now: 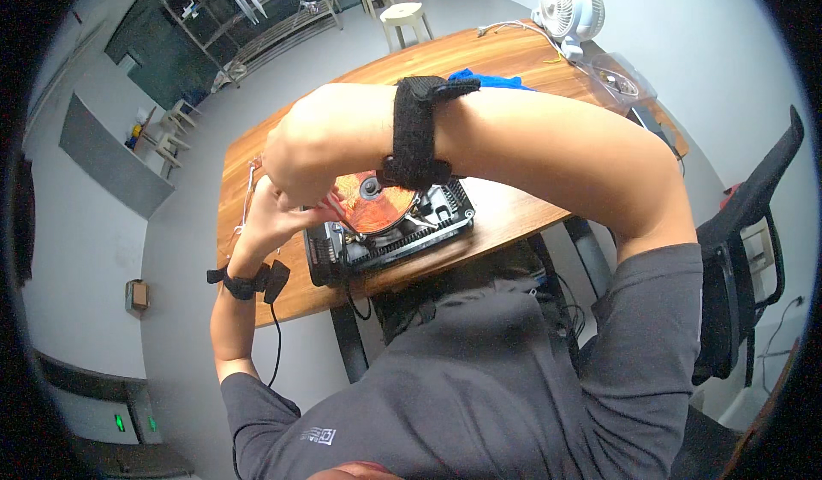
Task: The person wipes the interior of a black plastic casing with a blue cloth, then places a copper-colored circular component inside. They use a screwdriver to fasten screws and connect wires to the internal circuitry, securing the assembly.
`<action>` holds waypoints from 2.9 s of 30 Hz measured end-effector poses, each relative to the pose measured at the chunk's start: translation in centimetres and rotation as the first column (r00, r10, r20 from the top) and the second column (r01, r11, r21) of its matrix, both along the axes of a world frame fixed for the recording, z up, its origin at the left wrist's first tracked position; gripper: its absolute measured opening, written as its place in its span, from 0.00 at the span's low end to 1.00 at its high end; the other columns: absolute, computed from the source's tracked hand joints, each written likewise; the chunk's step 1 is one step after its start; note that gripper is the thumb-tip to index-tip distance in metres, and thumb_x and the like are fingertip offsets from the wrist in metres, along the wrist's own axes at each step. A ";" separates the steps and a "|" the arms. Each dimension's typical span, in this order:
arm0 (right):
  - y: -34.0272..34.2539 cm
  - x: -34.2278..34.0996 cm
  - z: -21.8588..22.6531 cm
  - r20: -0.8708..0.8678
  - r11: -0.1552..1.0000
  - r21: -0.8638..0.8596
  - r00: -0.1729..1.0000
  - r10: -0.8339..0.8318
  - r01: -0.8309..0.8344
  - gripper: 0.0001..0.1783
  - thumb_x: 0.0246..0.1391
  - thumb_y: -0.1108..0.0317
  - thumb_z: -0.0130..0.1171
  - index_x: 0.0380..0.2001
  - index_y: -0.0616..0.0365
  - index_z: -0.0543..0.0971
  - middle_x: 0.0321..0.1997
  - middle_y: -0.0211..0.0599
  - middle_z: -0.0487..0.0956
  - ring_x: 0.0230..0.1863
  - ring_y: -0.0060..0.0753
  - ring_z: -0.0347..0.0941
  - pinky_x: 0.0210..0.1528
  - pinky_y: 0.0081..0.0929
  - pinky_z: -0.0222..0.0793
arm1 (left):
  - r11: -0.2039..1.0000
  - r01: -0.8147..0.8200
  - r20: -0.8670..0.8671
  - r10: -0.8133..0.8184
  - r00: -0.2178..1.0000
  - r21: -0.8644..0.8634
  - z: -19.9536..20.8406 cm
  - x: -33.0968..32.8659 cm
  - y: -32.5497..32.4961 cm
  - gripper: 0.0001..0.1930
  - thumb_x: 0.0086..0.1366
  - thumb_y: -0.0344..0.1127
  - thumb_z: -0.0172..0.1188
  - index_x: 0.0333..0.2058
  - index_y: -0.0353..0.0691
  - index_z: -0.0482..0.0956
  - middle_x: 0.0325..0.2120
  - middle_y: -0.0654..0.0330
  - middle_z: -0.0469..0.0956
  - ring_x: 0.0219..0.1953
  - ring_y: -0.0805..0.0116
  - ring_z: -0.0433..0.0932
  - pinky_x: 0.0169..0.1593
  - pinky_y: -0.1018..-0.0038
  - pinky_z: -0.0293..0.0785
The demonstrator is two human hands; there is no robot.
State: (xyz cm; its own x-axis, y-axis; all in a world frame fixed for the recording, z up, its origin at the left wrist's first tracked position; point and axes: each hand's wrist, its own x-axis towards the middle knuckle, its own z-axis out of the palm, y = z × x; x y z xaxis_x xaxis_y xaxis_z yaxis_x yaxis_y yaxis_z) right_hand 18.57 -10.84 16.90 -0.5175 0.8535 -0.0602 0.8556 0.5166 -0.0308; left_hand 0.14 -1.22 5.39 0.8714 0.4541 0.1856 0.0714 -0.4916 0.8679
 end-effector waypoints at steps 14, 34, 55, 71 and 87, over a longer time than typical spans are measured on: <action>0.5 -0.8 0.4 0.037 0.998 -0.065 0.999 0.029 -0.026 0.15 0.59 0.59 0.58 0.41 0.55 0.87 0.41 0.42 0.87 0.43 0.45 0.83 0.45 0.39 0.78 | 0.994 -0.087 -0.084 0.082 0.993 -0.060 -1.0 -0.8 0.0 0.21 0.53 0.27 0.77 0.44 0.31 0.80 0.38 0.58 0.86 0.40 0.72 0.84 0.46 0.74 0.80; 0.6 0.1 -1.6 -0.092 0.996 0.028 0.992 0.085 -0.083 0.16 0.52 0.57 0.65 0.35 0.58 0.88 0.33 0.45 0.86 0.38 0.46 0.84 0.42 0.38 0.79 | 0.984 0.059 -0.042 -0.067 0.997 -0.169 -0.9 -1.0 0.1 0.21 0.60 0.27 0.73 0.50 0.31 0.77 0.40 0.59 0.84 0.44 0.73 0.82 0.49 0.75 0.80; 0.0 -0.2 -1.9 -0.076 0.963 0.211 0.979 0.187 -0.168 0.14 0.54 0.61 0.61 0.29 0.62 0.85 0.28 0.47 0.84 0.34 0.46 0.84 0.38 0.39 0.80 | 0.999 -0.028 -0.057 0.026 0.998 -0.035 -2.0 -1.0 -0.2 0.28 0.52 0.31 0.79 0.50 0.32 0.77 0.43 0.57 0.84 0.44 0.70 0.83 0.50 0.69 0.79; -0.2 -0.1 -2.3 -0.174 0.967 0.192 0.963 0.204 -0.170 0.13 0.50 0.62 0.64 0.30 0.63 0.86 0.30 0.50 0.84 0.34 0.48 0.84 0.38 0.40 0.80 | 0.995 -0.045 -0.078 0.038 0.996 -0.094 -2.2 -1.4 -0.7 0.26 0.54 0.30 0.77 0.50 0.31 0.78 0.42 0.55 0.85 0.48 0.68 0.82 0.52 0.68 0.79; -1.1 -0.4 -0.2 -0.078 0.998 -0.054 0.997 0.020 -0.024 0.16 0.51 0.63 0.61 0.39 0.59 0.87 0.39 0.46 0.86 0.42 0.49 0.84 0.44 0.40 0.79 | 1.000 -0.021 -0.019 0.021 1.000 0.009 -2.0 -0.8 -0.7 0.21 0.51 0.30 0.79 0.43 0.33 0.82 0.39 0.60 0.85 0.44 0.72 0.83 0.45 0.74 0.81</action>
